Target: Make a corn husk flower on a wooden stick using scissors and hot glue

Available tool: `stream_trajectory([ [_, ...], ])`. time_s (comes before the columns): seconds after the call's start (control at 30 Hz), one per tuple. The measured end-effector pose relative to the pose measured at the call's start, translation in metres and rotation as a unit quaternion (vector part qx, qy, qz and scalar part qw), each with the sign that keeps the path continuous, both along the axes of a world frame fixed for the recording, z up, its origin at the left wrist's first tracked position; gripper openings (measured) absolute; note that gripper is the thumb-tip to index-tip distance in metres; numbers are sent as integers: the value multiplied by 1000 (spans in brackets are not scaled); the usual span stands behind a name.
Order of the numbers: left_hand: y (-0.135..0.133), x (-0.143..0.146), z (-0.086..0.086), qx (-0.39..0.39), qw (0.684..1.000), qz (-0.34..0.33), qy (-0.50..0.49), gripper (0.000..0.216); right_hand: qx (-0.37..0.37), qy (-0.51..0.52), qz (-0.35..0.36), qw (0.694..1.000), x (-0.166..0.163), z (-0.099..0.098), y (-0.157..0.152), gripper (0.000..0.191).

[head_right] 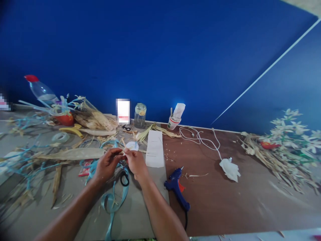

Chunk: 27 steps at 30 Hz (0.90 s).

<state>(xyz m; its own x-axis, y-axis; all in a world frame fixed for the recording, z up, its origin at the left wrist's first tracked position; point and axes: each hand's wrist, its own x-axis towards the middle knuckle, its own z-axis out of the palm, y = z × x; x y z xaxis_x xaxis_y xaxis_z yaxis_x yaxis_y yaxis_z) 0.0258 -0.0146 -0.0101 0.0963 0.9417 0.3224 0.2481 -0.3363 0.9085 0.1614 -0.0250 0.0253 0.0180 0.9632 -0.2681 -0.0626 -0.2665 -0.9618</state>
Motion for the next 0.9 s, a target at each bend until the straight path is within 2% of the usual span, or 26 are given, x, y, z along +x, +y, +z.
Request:
stream_trajectory([
  [0.17, 2, 0, 5, -39, 999, -18, 11, 19, 24, -37, 18, 999, 5, -1, 1, 50],
  [0.4, 3, 0, 13, -49, 998, -50, -5, 14, 20, -52, 80, 995, 17, 6, 0, 61],
  [0.67, 5, -7, 24, -40, 991, -124, -4, 12, -61, 10, 191, 980, 26, 15, -1, 65],
  [0.9, 8, -14, 22, -40, 986, -165, 1, 15, -110, 68, 220, 967, 32, 21, -2, 63],
])
